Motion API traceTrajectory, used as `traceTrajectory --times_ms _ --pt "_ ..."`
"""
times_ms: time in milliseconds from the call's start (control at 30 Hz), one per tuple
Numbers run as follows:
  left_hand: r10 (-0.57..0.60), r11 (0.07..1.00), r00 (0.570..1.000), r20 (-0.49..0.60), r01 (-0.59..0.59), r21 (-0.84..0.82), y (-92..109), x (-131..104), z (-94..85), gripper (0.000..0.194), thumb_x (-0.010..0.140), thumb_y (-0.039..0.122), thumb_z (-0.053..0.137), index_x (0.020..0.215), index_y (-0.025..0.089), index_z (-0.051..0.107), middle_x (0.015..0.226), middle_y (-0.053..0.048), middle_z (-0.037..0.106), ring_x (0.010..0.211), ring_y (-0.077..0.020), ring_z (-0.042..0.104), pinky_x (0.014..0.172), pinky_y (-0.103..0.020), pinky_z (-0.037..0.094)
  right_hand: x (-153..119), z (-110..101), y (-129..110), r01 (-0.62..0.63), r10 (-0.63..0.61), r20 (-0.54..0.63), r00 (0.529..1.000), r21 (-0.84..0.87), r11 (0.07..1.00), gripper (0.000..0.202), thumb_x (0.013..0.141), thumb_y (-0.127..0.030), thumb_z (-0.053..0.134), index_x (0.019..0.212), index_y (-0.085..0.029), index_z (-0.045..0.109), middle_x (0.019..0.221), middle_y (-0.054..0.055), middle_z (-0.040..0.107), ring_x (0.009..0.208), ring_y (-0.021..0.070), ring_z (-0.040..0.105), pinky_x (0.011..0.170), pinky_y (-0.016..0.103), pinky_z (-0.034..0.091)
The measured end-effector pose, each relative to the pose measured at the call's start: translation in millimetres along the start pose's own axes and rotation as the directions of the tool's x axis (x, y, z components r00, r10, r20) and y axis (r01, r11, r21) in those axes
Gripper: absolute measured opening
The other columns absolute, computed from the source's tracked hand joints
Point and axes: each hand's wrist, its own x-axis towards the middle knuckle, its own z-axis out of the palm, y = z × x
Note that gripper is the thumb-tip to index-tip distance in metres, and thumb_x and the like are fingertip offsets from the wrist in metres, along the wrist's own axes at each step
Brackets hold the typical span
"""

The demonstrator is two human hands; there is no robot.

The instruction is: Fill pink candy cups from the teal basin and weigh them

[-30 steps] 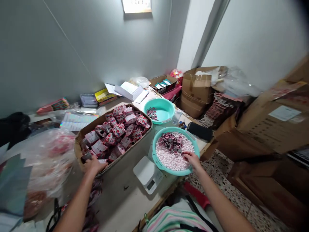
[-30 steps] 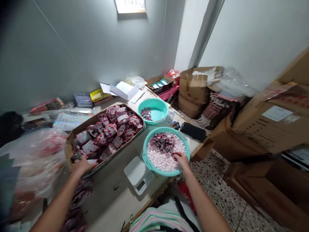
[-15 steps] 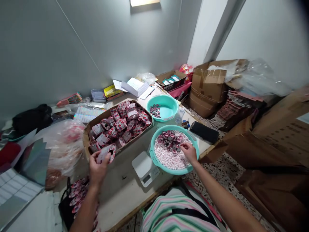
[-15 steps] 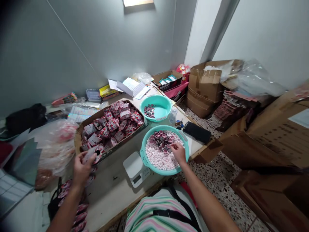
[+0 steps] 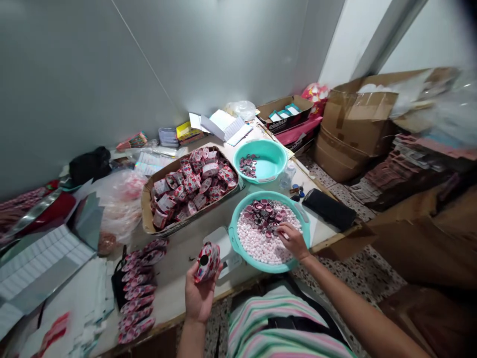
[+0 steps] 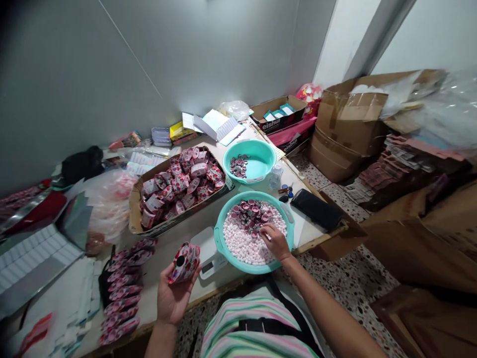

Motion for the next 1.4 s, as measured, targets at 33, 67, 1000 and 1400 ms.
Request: traceTrajectory --times_ms 33,67,1000,1400 --pt "-0.005 1.000 1.000 0.009 0.005 -0.009 -3.6 -2.8 0.3 0.021 0.079 0.024 0.053 0.090 0.016 0.069 0.096 -0.010 0.072 0.093 -0.0255 0.068 0.085 -0.041 0.055 4.0 -2.3 4.2 -0.018 0.017 -0.026 1.000 -0.014 1.000 0.014 0.085 -0.024 0.048 0.084 -0.022 0.062 0.093 0.007 0.061 0.093 0.0227 0.058 0.084 0.037 0.048" --pt "-0.005 1.000 1.000 0.013 0.005 -0.019 -7.2 -5.5 0.5 0.022 0.079 0.025 0.054 0.090 0.015 0.070 0.096 -0.010 0.072 0.092 -0.0260 0.068 0.083 -0.039 0.056 8.3 -5.1 7.4 -0.037 0.036 -0.052 0.998 -0.023 0.999 0.015 0.085 -0.024 0.048 0.085 -0.021 0.062 0.094 0.008 0.060 0.094 0.0238 0.058 0.084 0.039 0.048" --pt "-0.027 0.995 0.999 -0.039 0.023 -0.094 -68.9 -47.6 -15.9 0.029 0.085 0.035 0.056 0.103 0.015 0.066 0.098 -0.010 0.072 0.085 -0.0217 0.069 0.066 -0.030 0.056 -6.9 72.7 -25.4 0.107 -0.024 0.542 0.840 -0.122 0.987 0.027 0.089 -0.041 0.048 0.081 -0.019 0.062 0.089 0.009 0.061 0.085 0.0217 0.055 0.075 0.029 0.037" --pt "0.112 0.961 0.993 0.029 -0.115 0.250 -81.0 -34.4 1.6 0.046 0.065 0.023 0.079 0.108 0.016 0.065 0.110 -0.009 0.068 0.105 -0.0245 0.063 0.094 -0.034 0.048 10.1 70.9 -22.4 -0.648 0.464 0.583 0.668 0.147 0.748 0.036 0.074 -0.047 0.060 0.052 -0.020 0.049 0.051 0.001 0.054 0.052 0.0155 0.050 0.050 0.025 0.035"
